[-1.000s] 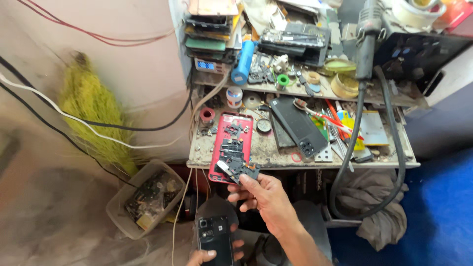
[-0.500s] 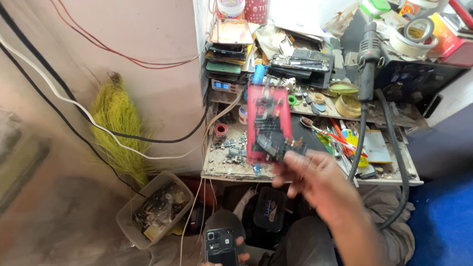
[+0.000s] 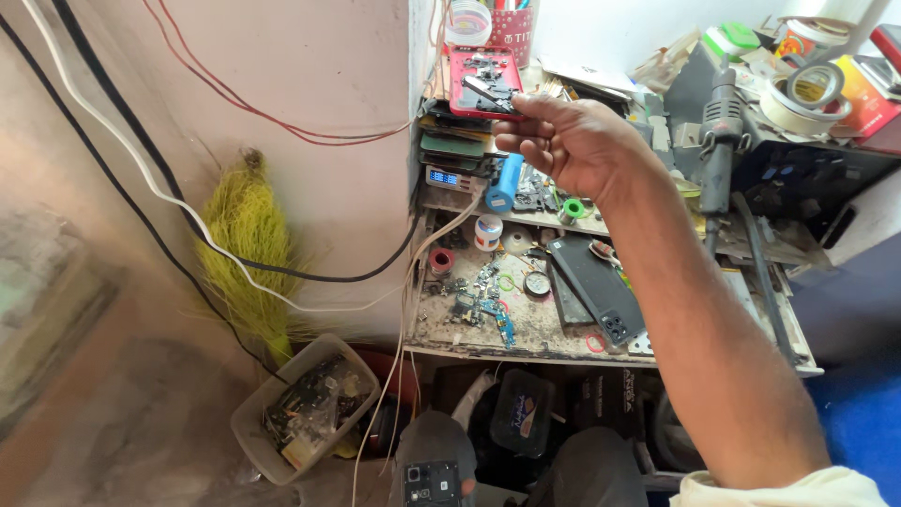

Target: The person connects a charging cable to a smartphone, then handles a disassembled phone chassis, connecting internal ribbon cables. They place the device on the workbench and later connect another phone to a charger, which powers on.

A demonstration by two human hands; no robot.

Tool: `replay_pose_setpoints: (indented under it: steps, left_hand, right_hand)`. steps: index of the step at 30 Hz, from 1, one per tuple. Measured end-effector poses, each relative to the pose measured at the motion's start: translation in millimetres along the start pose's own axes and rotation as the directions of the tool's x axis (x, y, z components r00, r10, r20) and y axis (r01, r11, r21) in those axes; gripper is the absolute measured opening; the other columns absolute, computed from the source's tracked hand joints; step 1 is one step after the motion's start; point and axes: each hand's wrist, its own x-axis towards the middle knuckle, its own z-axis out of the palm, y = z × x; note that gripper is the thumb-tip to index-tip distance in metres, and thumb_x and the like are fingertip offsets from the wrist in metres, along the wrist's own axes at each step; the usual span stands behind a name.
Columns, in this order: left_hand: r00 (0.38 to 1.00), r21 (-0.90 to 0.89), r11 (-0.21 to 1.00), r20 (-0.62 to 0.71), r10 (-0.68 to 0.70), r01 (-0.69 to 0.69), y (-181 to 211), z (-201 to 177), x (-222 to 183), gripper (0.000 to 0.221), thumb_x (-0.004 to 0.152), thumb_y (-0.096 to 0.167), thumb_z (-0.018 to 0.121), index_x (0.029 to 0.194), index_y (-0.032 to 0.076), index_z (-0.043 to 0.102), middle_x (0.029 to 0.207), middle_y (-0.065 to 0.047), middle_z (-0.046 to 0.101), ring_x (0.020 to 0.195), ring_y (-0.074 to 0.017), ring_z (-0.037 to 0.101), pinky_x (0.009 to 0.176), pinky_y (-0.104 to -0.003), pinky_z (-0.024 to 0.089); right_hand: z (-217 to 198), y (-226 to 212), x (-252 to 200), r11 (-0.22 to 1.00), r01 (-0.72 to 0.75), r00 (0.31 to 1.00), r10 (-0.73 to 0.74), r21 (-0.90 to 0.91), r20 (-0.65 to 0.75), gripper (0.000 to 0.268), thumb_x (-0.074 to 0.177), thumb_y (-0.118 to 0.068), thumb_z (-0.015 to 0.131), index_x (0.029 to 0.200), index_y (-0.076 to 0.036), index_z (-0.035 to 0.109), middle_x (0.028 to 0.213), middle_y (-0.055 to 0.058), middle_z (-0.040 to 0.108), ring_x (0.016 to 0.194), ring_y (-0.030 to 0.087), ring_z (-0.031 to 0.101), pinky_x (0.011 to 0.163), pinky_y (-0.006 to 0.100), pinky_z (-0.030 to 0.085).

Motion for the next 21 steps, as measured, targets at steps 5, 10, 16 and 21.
replay_pose_setpoints:
  steps: [5, 10, 16, 21]
  left_hand:
    - [1.000, -0.005, 1.000, 0.001, -0.010, 0.010, 0.8, -1.6, -0.2, 0.105, 0.074, -0.003, 0.067, 0.158, 0.033, 0.016, 0.156, -0.023, 0.036, 0.130, -0.0476, 0.054, 0.104, -0.067, 0.049]
    - [1.000, -0.006, 1.000, 0.005, -0.006, 0.006, 3.6, 2.5, -0.9, 0.104, 0.074, -0.002, 0.066, 0.159, 0.032, 0.016, 0.156, -0.023, 0.035, 0.130, -0.0475, 0.054, 0.103, -0.067, 0.049]
    - [1.000, -0.013, 1.000, 0.014, 0.005, -0.004, 1.6, 4.7, 5.0, 0.104, 0.074, -0.001, 0.066, 0.159, 0.032, 0.015, 0.156, -0.023, 0.035, 0.129, -0.0474, 0.054, 0.103, -0.067, 0.049]
    - [0.999, -0.024, 1.000, 0.047, 0.012, -0.011, -11.0, 1.5, 1.8, 0.104, 0.074, 0.000, 0.066, 0.159, 0.031, 0.015, 0.157, -0.023, 0.035, 0.129, -0.0473, 0.054, 0.102, -0.067, 0.048]
  right_hand:
    - [-14.4, 6.3, 33.2, 0.999, -0.034, 0.999, 0.034, -0.040, 0.005, 0.022, 0.097, -0.010, 0.072, 0.108, 0.008, 0.067, 0.089, 0.018, 0.074, 0.068, 0.018, 0.074, 0.057, 0.021, 0.063]
    - [-11.9, 6.3, 39.7, 0.997, -0.026, 0.999, 0.024, -0.070, -0.035, 0.028, 0.094, -0.013, 0.073, 0.111, 0.008, 0.065, 0.092, 0.016, 0.072, 0.068, 0.018, 0.074, 0.058, 0.021, 0.063]
    - [-1.0, 2.6, 21.6, 0.997, -0.005, 1.000, 0.004, -0.077, -0.007, 0.038, 0.090, -0.020, 0.075, 0.116, 0.003, 0.061, 0.093, 0.019, 0.072, 0.074, 0.023, 0.077, 0.058, 0.023, 0.063]
    - [-42.9, -10.1, -36.6, 0.961, 0.112, 0.991, -0.128, -0.253, -0.045, 0.045, 0.095, -0.030, 0.074, 0.123, 0.003, 0.061, 0.096, 0.016, 0.074, 0.076, 0.017, 0.074, 0.066, 0.024, 0.062]
